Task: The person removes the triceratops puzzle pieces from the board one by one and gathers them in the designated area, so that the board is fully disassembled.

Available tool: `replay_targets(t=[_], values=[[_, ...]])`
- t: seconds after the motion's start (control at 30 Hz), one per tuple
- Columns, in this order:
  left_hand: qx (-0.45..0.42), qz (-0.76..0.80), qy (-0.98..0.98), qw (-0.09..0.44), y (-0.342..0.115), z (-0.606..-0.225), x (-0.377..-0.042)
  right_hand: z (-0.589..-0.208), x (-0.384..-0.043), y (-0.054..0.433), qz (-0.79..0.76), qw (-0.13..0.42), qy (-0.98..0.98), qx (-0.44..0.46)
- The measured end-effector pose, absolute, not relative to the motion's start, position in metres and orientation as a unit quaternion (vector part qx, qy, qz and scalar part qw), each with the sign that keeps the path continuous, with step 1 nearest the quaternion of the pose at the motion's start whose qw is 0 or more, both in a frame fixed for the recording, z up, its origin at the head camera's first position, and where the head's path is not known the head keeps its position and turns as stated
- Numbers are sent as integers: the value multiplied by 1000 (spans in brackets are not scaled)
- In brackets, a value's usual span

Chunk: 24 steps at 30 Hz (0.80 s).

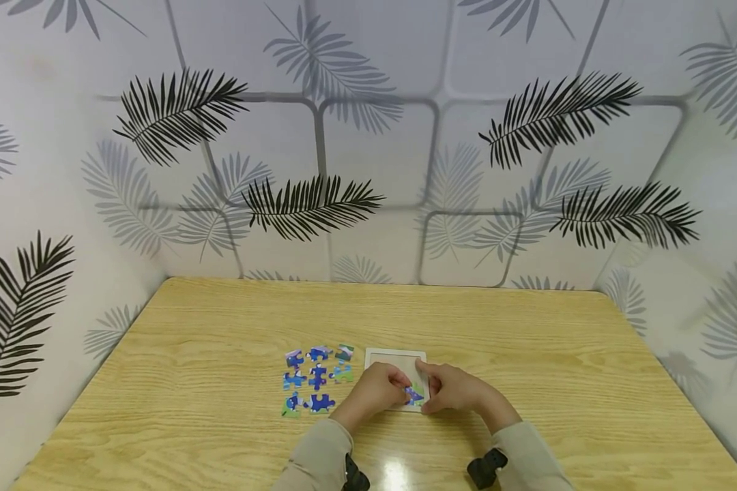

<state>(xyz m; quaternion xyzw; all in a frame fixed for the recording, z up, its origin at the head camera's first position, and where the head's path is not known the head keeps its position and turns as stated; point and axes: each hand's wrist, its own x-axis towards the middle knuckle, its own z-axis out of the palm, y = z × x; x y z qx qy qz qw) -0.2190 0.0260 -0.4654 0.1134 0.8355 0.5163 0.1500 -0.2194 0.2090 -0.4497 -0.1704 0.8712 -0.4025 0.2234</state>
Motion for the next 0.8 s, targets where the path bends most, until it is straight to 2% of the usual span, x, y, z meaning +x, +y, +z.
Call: replay_targets(t=[0.5, 0.8], values=[[131, 519, 829, 162, 21, -463, -217, -452, -219, 209, -403, 223, 872, -167], [126, 510, 840, 138, 23, -464, -216, -450, -219, 209, -405, 227, 871, -162]])
